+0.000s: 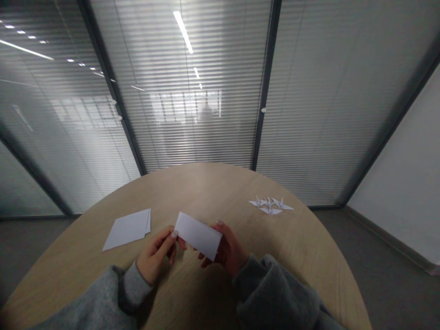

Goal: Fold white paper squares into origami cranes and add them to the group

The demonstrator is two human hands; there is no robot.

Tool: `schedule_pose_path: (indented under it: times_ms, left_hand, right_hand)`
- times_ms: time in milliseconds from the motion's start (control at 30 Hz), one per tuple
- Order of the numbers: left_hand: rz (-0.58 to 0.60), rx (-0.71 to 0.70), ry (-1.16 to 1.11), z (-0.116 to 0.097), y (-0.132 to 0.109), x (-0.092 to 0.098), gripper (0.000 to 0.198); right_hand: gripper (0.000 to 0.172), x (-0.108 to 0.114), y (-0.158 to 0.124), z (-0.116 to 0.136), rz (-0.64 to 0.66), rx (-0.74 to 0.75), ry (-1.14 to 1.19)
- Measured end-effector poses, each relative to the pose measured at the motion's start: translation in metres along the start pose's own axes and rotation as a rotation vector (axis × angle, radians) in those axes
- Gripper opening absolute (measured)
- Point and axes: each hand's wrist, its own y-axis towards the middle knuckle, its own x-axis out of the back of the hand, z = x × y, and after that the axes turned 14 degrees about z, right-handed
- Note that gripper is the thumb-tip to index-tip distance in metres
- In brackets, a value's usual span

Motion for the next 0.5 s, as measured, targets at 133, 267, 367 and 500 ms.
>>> schedule_pose_path:
  times_ms: [133,267,367,500]
  left_hand:
    - [0.002,-0.003,-0.003,0.0002,0.0007,-0.0007,0.046]
    - [0.003,-0.005,-0.007,0.0011,0.0008,-0.0006,0.045]
    - [0.005,0.004,-0.004,-0.0004,0.0002,-0.0005,0.045]
    - [0.007,0.01,-0.001,-0.0029,-0.0005,-0.001,0.046]
  right_hand:
    - [0.047,0.0017,-0.0004,-0.0005,0.008,0.005,-0.004]
    - [0.04,0.0048,-0.0014,-0.0024,0.02,-0.002,-0.002]
    - [0.039,0.0048,-0.0022,-0.0027,0.044,-0.023,-0.005]
    - [0.044,0.0026,-0.0029,-0.0021,0.059,-0.016,-0.004]
